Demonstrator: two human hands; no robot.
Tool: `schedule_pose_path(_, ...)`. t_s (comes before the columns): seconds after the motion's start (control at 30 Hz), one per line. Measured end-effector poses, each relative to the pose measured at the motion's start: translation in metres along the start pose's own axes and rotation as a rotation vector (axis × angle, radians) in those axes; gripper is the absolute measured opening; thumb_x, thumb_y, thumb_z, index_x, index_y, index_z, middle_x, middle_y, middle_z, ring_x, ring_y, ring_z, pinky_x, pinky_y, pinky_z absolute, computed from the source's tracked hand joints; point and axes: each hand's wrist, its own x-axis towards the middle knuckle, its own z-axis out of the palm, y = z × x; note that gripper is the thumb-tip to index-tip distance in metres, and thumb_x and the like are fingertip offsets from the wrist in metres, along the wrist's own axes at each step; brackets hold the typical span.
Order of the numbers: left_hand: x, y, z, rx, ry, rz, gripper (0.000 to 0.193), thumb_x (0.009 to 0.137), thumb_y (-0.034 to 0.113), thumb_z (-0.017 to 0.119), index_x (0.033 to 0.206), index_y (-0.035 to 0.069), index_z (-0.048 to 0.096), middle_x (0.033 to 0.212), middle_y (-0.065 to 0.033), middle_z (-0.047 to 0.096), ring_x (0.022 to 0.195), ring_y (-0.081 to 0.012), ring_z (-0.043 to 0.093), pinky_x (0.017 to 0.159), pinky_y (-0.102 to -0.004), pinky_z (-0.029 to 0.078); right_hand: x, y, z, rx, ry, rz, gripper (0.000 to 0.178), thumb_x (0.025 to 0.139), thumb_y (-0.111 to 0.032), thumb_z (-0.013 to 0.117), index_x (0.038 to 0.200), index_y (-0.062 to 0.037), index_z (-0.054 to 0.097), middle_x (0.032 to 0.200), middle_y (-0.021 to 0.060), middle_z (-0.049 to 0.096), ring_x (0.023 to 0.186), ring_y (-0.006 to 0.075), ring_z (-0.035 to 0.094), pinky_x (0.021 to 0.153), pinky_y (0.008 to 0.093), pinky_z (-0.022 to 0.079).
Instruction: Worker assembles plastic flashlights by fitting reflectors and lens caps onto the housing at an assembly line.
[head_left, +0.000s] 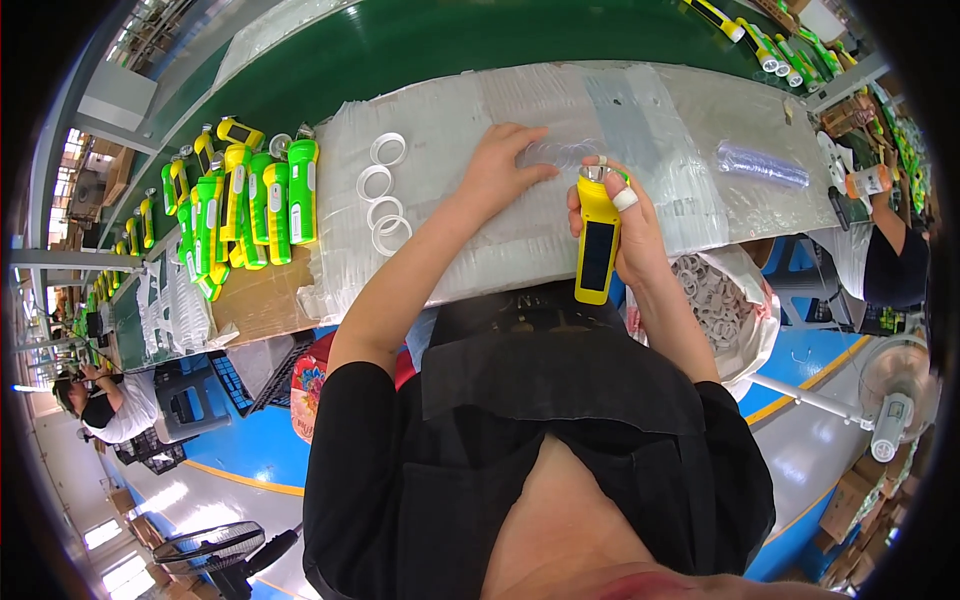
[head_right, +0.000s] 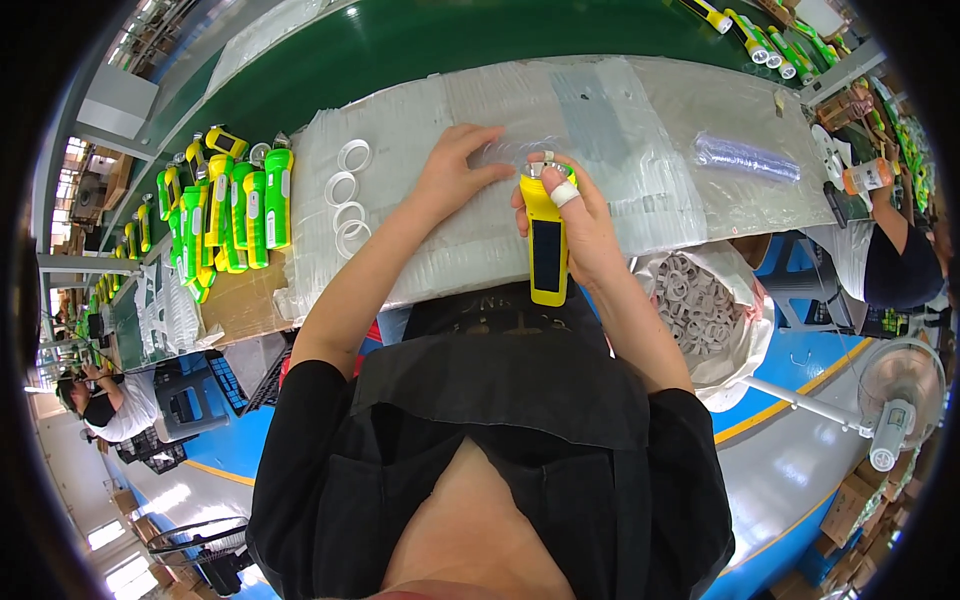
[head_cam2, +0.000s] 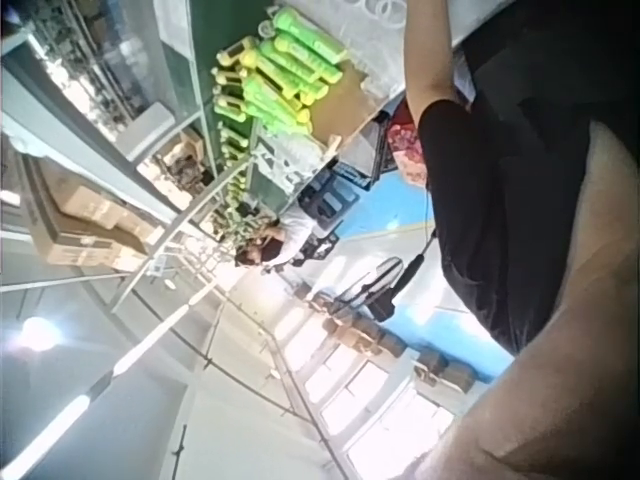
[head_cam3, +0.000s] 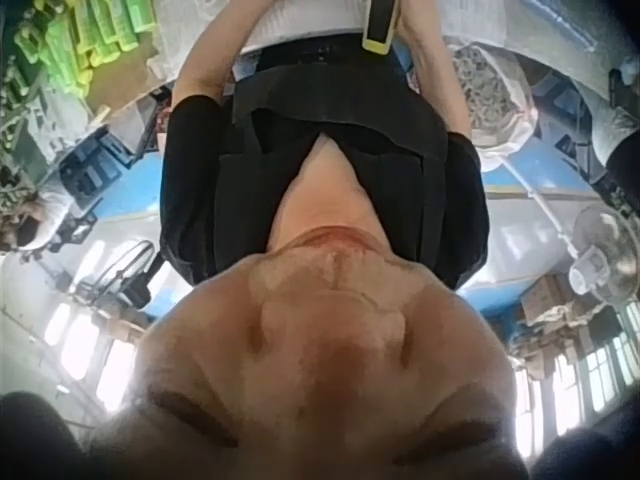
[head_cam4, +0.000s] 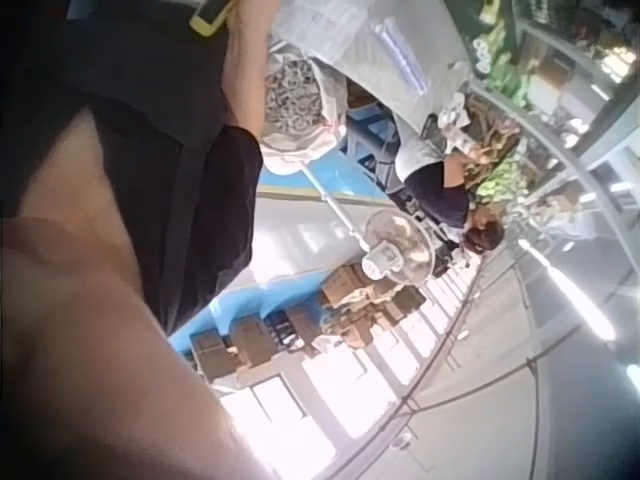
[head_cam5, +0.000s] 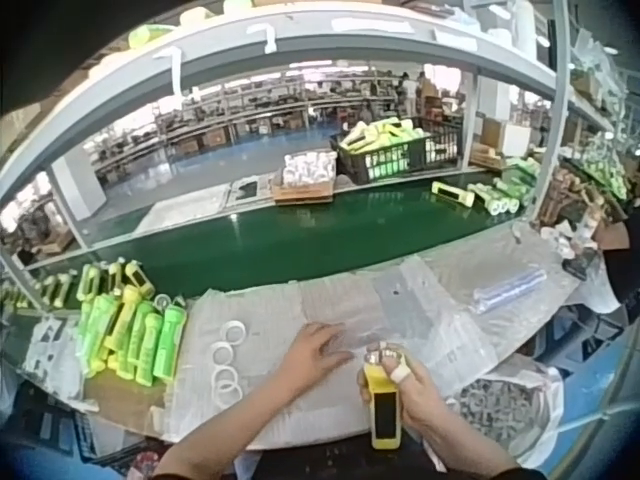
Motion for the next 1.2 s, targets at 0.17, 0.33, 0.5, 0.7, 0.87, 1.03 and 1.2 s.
schedule_pose_path(0.17,-0.022,0.056,-0.037,-0.399,0.094,-0.028,0.043,0.083,0.026,0.07,0.122,0.01,0.062,0.112,-0.0108,0.057,0.105,-0.0269,0.051,0.087,-0.0361,0.043,0.008,-0.002,0.018,-0.006,-0.158,0.055,0.042,0.096,-0.035,0.055,0.122,-0.0032,0.049,0.087,0.0116,0.062,0.069,0.0161,0.059,0.062,0.0279,0.047)
schedule_pose_path(0.33,-0.047,0.072,-0.058,-0.14,0.063,0.181,0.036,0.097,0.024,0.046,0.125,0.007,0.06,0.12,-0.0134,0.051,0.109,-0.029,0.048,0.09,-0.0356,0.042,0.017,-0.001,0.037,-0.049,-0.296,0.077,0.044,0.093,-0.034,0.061,0.121,-0.0026,0.048,0.088,0.0094,0.061,0.071,0.0153,0.059,0.063,0.0268,0.048)
schedule_pose_path(0.5,-0.058,0.067,-0.067,-0.096,0.108,0.261,0.038,0.097,0.021,0.039,0.121,0.001,0.061,0.124,-0.0149,0.051,0.112,-0.031,0.049,0.095,-0.0374,0.041,0.024,0.006,0.053,-0.166,-0.458,0.05,0.043,0.094,-0.033,0.059,0.124,-0.0042,0.045,0.091,0.0071,0.058,0.071,0.0151,0.059,0.066,0.0265,0.048)
schedule_pose_path(0.7,-0.059,0.058,-0.075,0.023,0.272,0.35,0.035,0.095,0.017,0.039,0.113,0.0,0.063,0.124,-0.0158,0.054,0.116,-0.0321,0.049,0.098,-0.0399,0.038,0.029,0.012,0.077,-0.02,-0.439,0.059,0.034,0.097,-0.028,0.052,0.122,-0.0056,0.046,0.093,0.0079,0.056,0.072,0.0156,0.058,0.069,0.0292,0.048)
schedule_pose_path(0.87,-0.051,0.056,-0.09,-0.407,0.188,0.057,0.038,0.098,0.025,0.039,0.121,0.0,0.058,0.125,-0.0161,0.053,0.119,-0.033,0.048,0.101,-0.0398,0.036,0.06,0.018,0.078,-0.037,-0.508,-0.018,0.029,0.097,-0.023,0.051,0.121,-0.0061,0.047,0.088,0.0087,0.057,0.072,0.0156,0.058,0.067,0.0296,0.048)
schedule_pose_path(1.03,-0.039,-0.021,-0.133,0.381,0.42,0.013,0.043,0.091,0.03,0.06,0.13,0.012,0.054,0.126,-0.0156,0.054,0.117,-0.0311,0.05,0.096,-0.0399,0.043,0.089,0.024,0.089,-0.229,-0.413,-0.317,0.032,0.096,-0.027,0.052,0.12,-0.0058,0.046,0.082,0.0102,0.057,0.069,0.0152,0.055,0.064,0.0287,0.046)
schedule_pose_path(1.2,-0.042,-0.048,-0.145,0.588,-0.053,-0.261,0.047,0.084,0.028,0.07,0.128,0.024,0.057,0.119,-0.0136,0.057,0.104,-0.0263,0.058,0.083,-0.0379,0.051,0.096,0.031,0.084,-0.202,-0.414,-0.282,0.029,0.094,-0.02,0.055,0.118,-0.0059,0.047,0.084,0.0082,0.058,0.069,0.013,0.056,0.063,0.0271,0.047)
